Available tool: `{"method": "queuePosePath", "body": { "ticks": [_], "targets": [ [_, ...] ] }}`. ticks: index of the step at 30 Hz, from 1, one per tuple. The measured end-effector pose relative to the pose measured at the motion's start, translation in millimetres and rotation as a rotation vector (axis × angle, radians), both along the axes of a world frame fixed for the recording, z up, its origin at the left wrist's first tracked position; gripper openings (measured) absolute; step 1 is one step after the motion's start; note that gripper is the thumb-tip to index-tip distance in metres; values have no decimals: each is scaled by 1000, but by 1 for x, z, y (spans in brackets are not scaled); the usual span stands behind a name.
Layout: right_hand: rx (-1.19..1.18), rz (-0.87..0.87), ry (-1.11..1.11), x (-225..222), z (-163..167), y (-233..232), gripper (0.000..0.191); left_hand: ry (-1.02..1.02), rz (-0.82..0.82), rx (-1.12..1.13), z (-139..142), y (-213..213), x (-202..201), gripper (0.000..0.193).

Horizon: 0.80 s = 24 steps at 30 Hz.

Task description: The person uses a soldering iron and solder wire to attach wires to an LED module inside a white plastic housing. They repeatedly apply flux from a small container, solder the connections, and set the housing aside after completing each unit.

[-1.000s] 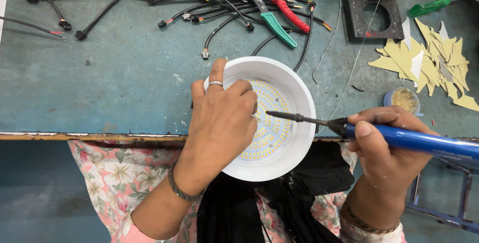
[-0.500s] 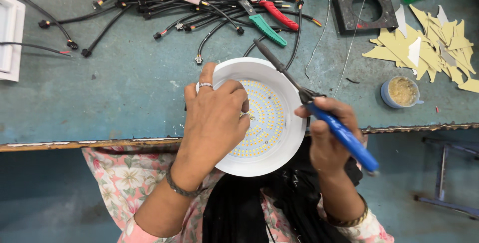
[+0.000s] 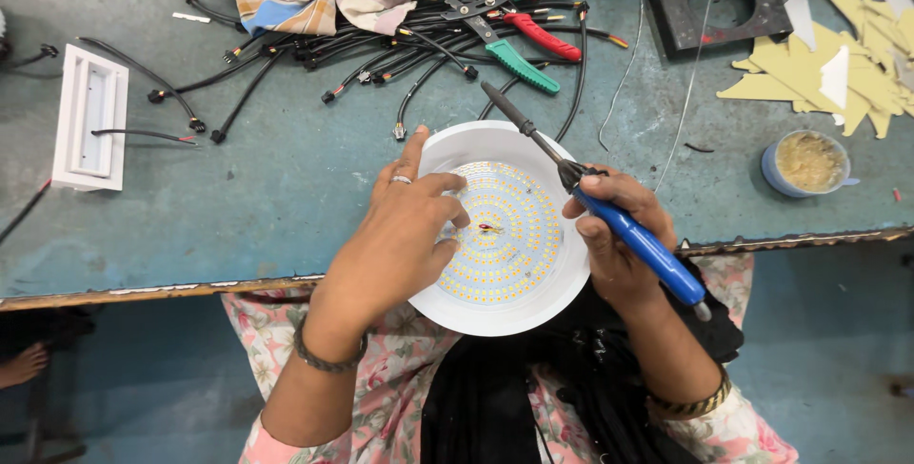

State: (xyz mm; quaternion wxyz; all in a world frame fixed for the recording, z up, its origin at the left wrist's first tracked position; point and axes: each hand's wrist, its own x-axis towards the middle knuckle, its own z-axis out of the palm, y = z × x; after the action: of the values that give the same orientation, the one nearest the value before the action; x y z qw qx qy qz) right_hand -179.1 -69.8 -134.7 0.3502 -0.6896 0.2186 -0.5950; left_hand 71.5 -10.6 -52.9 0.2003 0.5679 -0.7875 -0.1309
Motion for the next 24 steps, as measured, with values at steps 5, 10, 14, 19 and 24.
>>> {"method": "queuePosePath", "body": {
  "ticks": [5,10,14,19,24],
  "targets": [
    [-82,-14,38,-3,0,-5,36,-10,-36,53,5,-3,1,25],
    [-77,1,29,-5,-1,-8,36,-18,-34,66,8,-5,-3,27],
    [-4,20,11,-6,-2,-5,39,-49,-33,-3,9,-4,-7,16],
    [15,20,4,-6,-4,-4,39,-115,-38,-84,8,-6,-12,7],
    [-15,-11,44,-5,-2,-6,38,-100,-88,-132,7,-14,-12,5]
  ]
}}
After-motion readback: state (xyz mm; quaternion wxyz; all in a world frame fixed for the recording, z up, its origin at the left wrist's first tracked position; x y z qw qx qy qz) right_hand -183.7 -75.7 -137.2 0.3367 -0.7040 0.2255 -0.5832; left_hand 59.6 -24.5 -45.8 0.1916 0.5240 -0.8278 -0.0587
